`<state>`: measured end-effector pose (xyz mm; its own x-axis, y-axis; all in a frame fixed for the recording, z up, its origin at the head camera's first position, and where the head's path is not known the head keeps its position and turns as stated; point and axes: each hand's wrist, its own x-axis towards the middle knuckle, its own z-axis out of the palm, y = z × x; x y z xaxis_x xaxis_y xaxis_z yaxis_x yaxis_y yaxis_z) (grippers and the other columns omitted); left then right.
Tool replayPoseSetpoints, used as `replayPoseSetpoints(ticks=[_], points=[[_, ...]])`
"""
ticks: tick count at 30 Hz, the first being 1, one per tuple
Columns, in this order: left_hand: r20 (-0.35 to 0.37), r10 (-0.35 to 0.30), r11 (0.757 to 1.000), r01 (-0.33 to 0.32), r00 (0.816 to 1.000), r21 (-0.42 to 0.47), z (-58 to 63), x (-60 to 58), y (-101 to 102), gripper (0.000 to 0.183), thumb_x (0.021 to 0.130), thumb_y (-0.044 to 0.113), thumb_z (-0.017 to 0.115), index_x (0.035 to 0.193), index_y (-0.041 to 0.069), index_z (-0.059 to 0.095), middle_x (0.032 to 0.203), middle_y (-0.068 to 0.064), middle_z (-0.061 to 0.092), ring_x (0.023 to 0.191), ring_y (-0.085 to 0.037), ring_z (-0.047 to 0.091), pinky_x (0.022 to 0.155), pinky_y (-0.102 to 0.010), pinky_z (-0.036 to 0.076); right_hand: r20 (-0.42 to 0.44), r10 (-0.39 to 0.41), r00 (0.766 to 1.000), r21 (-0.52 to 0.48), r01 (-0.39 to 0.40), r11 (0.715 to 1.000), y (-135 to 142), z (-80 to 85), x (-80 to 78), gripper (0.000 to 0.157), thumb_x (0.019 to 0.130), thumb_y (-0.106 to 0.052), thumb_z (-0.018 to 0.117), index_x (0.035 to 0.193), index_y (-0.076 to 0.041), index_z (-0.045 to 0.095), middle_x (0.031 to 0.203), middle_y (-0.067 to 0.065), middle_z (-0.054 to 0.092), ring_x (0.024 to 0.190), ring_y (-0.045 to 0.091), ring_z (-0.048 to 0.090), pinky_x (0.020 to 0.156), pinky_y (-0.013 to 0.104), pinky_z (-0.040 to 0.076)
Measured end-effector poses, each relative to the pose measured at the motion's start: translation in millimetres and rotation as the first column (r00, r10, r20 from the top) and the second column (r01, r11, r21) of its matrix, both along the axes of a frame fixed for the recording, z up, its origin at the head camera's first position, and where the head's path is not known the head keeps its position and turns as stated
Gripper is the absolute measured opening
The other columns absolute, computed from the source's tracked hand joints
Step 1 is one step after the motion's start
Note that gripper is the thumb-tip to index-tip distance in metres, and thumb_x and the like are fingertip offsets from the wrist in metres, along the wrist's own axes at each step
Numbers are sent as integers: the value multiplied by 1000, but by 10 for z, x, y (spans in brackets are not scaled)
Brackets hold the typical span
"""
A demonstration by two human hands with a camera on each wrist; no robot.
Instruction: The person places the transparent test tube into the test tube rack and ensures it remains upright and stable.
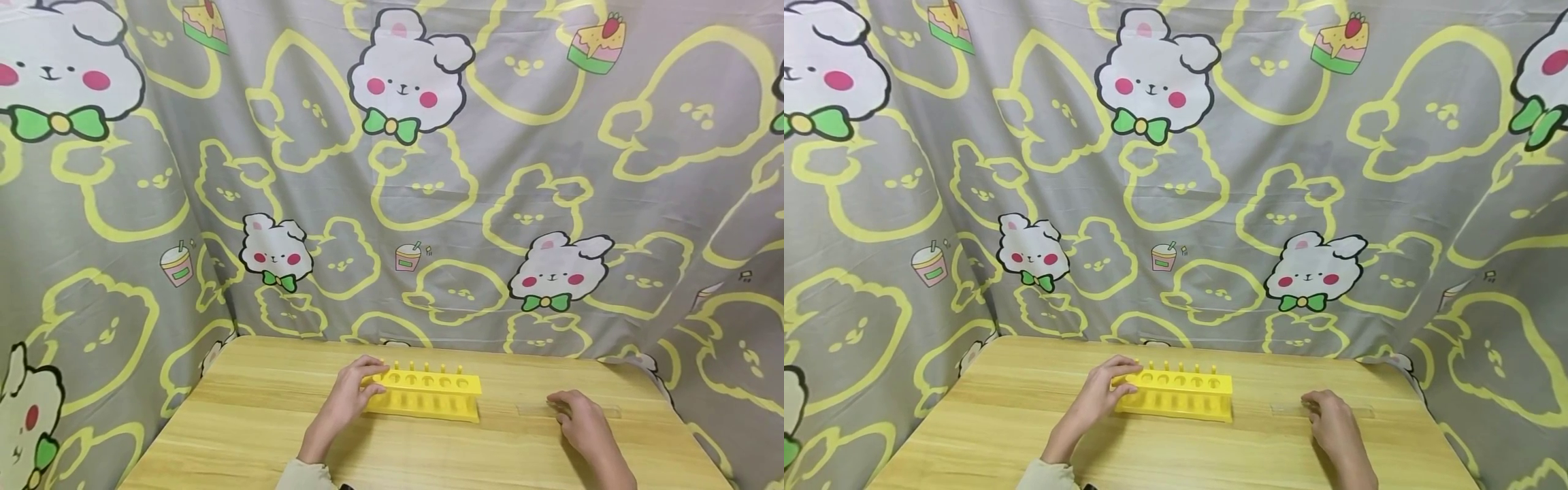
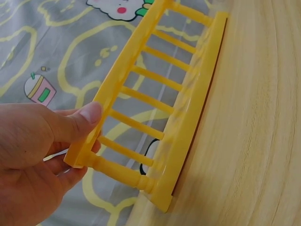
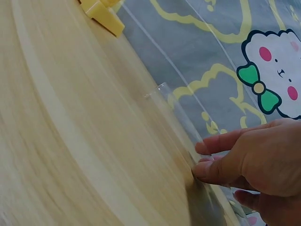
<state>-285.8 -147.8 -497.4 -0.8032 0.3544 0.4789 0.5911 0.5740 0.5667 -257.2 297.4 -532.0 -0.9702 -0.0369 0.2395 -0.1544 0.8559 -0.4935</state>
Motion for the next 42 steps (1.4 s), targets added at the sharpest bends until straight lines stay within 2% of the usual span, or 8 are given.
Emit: replayPoseSetpoints(ticks=[8, 18, 23, 26, 31, 38, 42], points=[[-22, 0, 1000, 0, 1000, 6, -13, -10, 0, 37, 83, -1, 80, 119, -6, 72, 118, -13, 68, 110, -32, 66, 95, -42, 58, 37, -7, 999, 0, 7, 1000, -9, 5, -16, 29, 83, 15, 73, 109, 3, 73, 106, 18, 69, 102, 45, 67, 89, 61, 55], [-17, 2, 1000, -2, 1000, 11, -5, -5, 10, 36, 83, -1, 80, 119, -6, 72, 118, -14, 68, 111, -33, 66, 96, -43, 57, 14, -1, 1000, 7, 1, 1000, 10, 20, -9, 28, 82, 14, 75, 107, 1, 74, 104, 16, 70, 100, 43, 67, 87, 60, 56], [-17, 4, 1000, -4, 1000, 11, -5, -5, 14, 36, 84, 0, 80, 118, -7, 72, 118, -14, 68, 111, -33, 66, 97, -43, 57, -45, -9, 999, 4, 9, 1000, 8, 71, 13, 30, 84, 14, 71, 111, 1, 72, 107, 19, 69, 102, 48, 65, 85, 62, 55], [-13, 5, 1000, -5, 1000, 14, -9, -1, 14, 36, 84, 0, 80, 118, -7, 72, 118, -15, 68, 111, -33, 66, 97, -44, 56, -121, -9, 993, 1, 9, 1000, 2, 102, 26, 33, 83, 15, 70, 112, 1, 71, 107, 21, 70, 101, 49, 65, 85, 64, 55], [-13, 7, 1000, -7, 1000, 17, -16, 1, 13, 36, 84, -1, 80, 118, -8, 72, 118, -16, 68, 111, -33, 66, 97, -45, 56, -268, -7, 963, -5, 6, 1000, -19, 149, 34, 34, 81, 18, 70, 112, 4, 69, 103, 23, 69, 97, 46, 67, 83, 66, 54], [-27, 7, 1000, -6, 1000, 19, -30, -10, 13, 37, 83, -2, 80, 118, -7, 72, 118, -16, 68, 111, -33, 66, 97, -45, 56, -372, -16, 928, -21, 9, 1000, -53, 231, 22, 33, 82, 17, 70, 113, 6, 66, 101, 23, 69, 93, 46, 68, 79, 68, 53], [-27, 5, 1000, -4, 1000, 23, -31, -14, 14, 37, 82, -3, 80, 118, -7, 72, 118, -17, 68, 111, -34, 66, 97, -46, 56, -403, -24, 915, -34, 11, 999, -69, 267, 24, 34, 82, 18, 71, 114, 7, 65, 98, 24, 69, 91, 46, 68, 78, 68, 53]])
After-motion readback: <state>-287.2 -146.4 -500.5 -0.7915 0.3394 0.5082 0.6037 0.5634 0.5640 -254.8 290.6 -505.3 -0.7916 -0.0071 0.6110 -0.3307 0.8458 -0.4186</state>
